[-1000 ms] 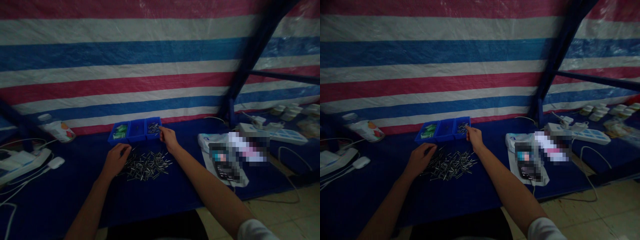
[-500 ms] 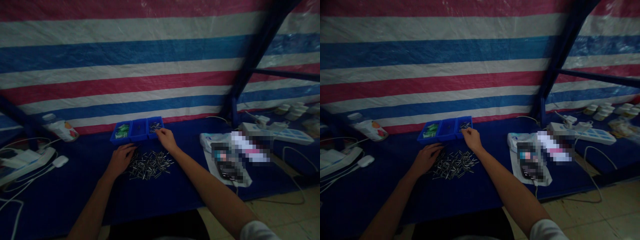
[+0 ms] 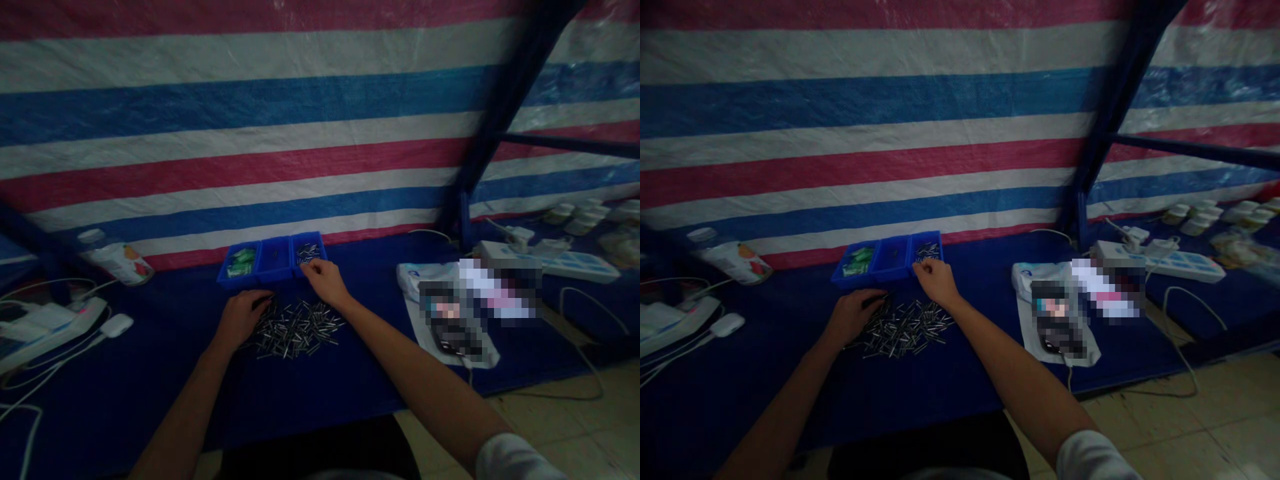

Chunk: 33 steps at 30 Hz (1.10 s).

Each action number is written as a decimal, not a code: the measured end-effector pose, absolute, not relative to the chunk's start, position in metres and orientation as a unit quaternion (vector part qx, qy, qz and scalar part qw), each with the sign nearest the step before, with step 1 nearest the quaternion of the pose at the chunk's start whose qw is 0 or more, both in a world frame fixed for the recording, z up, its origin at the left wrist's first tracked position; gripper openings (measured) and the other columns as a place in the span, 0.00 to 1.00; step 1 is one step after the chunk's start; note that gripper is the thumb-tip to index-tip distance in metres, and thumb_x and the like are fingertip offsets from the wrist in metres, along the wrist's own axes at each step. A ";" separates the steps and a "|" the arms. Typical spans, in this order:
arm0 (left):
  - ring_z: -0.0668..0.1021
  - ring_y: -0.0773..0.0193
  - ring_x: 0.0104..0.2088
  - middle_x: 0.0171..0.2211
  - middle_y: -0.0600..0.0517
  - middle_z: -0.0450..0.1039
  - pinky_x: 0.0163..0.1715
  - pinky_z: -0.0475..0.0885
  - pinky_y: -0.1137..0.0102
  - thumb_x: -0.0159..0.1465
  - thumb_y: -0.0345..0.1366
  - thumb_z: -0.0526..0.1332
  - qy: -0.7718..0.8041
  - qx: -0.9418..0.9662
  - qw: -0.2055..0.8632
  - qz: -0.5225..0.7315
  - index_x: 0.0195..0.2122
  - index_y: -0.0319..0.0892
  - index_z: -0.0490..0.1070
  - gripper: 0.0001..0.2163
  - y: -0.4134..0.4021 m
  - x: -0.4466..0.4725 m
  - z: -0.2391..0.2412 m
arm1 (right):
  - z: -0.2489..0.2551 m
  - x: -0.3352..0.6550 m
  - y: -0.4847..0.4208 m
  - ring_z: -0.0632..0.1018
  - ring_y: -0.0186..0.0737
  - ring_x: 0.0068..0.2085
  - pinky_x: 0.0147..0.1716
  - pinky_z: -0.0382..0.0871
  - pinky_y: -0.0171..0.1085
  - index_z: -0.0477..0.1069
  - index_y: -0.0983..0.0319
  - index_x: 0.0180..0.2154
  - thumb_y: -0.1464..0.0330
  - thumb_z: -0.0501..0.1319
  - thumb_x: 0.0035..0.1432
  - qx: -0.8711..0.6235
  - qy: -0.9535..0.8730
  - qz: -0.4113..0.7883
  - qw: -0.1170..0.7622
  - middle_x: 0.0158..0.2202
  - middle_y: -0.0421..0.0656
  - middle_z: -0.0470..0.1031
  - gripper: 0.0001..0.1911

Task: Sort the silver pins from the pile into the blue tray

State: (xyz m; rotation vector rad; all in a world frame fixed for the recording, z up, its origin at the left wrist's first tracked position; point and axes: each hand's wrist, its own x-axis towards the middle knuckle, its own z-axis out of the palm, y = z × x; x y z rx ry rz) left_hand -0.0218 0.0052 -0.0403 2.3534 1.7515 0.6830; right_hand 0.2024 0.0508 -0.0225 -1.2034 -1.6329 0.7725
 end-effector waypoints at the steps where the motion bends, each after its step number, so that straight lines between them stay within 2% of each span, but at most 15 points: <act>1: 0.80 0.55 0.42 0.42 0.50 0.80 0.45 0.72 0.62 0.63 0.40 0.56 0.583 0.777 0.068 0.229 0.42 0.46 0.77 0.13 0.005 -0.021 -0.040 | -0.023 0.202 0.051 0.63 0.31 0.22 0.25 0.51 0.33 0.62 0.61 0.19 0.60 0.56 0.58 -0.491 -0.665 0.314 0.466 0.17 0.35 0.60 0.18; 9: 0.81 0.58 0.38 0.38 0.51 0.80 0.42 0.74 0.64 0.62 0.36 0.56 0.584 0.754 0.100 0.283 0.40 0.45 0.77 0.10 0.001 -0.019 -0.039 | -0.023 0.202 0.047 0.63 0.31 0.22 0.25 0.53 0.33 0.62 0.61 0.19 0.60 0.57 0.58 -0.481 -0.684 0.300 0.459 0.18 0.35 0.61 0.19; 18: 0.78 0.61 0.34 0.34 0.52 0.79 0.37 0.73 0.67 0.60 0.40 0.61 0.571 0.714 0.122 0.386 0.37 0.44 0.77 0.09 -0.010 -0.009 -0.029 | -0.019 0.195 0.031 0.70 0.32 0.27 0.26 0.54 0.33 0.74 0.62 0.31 0.58 0.57 0.61 -0.366 -0.803 0.310 0.353 0.25 0.39 0.72 0.15; 22: 0.78 0.61 0.33 0.32 0.53 0.79 0.36 0.73 0.68 0.58 0.41 0.62 0.569 0.706 0.137 0.399 0.35 0.44 0.77 0.08 -0.013 -0.005 -0.026 | -0.021 0.191 0.030 0.71 0.32 0.28 0.28 0.57 0.33 0.75 0.62 0.32 0.62 0.58 0.62 -0.347 -0.805 0.323 0.357 0.27 0.39 0.73 0.12; 25: 0.78 0.61 0.34 0.33 0.53 0.79 0.38 0.72 0.67 0.58 0.41 0.63 0.574 0.697 0.144 0.406 0.35 0.44 0.77 0.08 -0.013 -0.005 -0.026 | -0.024 0.190 0.031 0.72 0.32 0.28 0.29 0.59 0.33 0.74 0.62 0.34 0.60 0.59 0.61 -0.351 -0.789 0.352 0.362 0.28 0.40 0.74 0.12; 33: 0.78 0.60 0.34 0.32 0.52 0.79 0.38 0.72 0.67 0.59 0.41 0.61 0.563 0.691 0.129 0.434 0.32 0.43 0.76 0.08 -0.012 -0.005 -0.024 | -0.025 0.190 0.032 0.68 0.30 0.25 0.25 0.56 0.32 0.73 0.63 0.28 0.60 0.57 0.61 -0.362 -0.787 0.360 0.345 0.23 0.37 0.69 0.15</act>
